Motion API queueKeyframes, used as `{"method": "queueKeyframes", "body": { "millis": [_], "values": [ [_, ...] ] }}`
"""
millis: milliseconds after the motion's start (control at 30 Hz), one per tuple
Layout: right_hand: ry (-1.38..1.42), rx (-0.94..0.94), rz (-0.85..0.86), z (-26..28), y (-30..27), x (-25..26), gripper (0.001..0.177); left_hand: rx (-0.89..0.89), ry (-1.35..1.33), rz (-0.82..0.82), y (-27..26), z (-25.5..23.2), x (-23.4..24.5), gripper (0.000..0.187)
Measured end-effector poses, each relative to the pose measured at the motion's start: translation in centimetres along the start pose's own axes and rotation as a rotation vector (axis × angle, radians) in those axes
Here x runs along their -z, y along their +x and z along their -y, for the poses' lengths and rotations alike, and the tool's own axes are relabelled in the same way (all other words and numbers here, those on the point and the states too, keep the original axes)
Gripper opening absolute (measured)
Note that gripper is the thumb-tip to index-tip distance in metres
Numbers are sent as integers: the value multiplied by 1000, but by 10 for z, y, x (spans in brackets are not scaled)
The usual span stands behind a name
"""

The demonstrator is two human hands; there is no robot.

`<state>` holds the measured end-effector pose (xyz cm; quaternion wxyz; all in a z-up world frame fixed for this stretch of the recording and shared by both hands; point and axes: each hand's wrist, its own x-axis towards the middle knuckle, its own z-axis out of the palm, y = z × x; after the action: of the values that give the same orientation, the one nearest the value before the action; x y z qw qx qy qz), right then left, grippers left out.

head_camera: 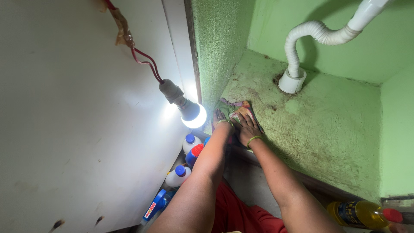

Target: The person sits in front of an under-sink cabinet and organizes several cleaning product bottles. They pick up each bottle, move it aside, and then wipe the cabinet floor with a cloth. The person handles multiple bottles and a cloth during the task.

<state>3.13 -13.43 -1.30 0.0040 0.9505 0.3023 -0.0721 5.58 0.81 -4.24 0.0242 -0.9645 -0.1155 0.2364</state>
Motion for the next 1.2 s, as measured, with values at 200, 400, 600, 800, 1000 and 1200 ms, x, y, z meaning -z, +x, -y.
{"method": "queueKeyframes", "body": {
  "millis": [200,400,600,800,1000,1200],
  "values": [
    [-17,-10,-6,-9,29,3,72,5,-49,-79,4,8,4,88],
    [44,-53,-18,-14,39,9,65,70,-95,-154,18,6,1,92],
    [34,-64,-18,-12,17,6,67,49,-165,-138,-10,7,2,94],
    [62,-51,-29,-11,-10,-13,66,46,-178,-84,-41,4,-10,99],
    [-4,-44,-101,-16,-37,-26,72,14,-218,118,-56,-18,1,87],
    [77,-91,-63,-22,-57,-28,58,6,-108,124,-93,-46,15,88]
  ]
}}
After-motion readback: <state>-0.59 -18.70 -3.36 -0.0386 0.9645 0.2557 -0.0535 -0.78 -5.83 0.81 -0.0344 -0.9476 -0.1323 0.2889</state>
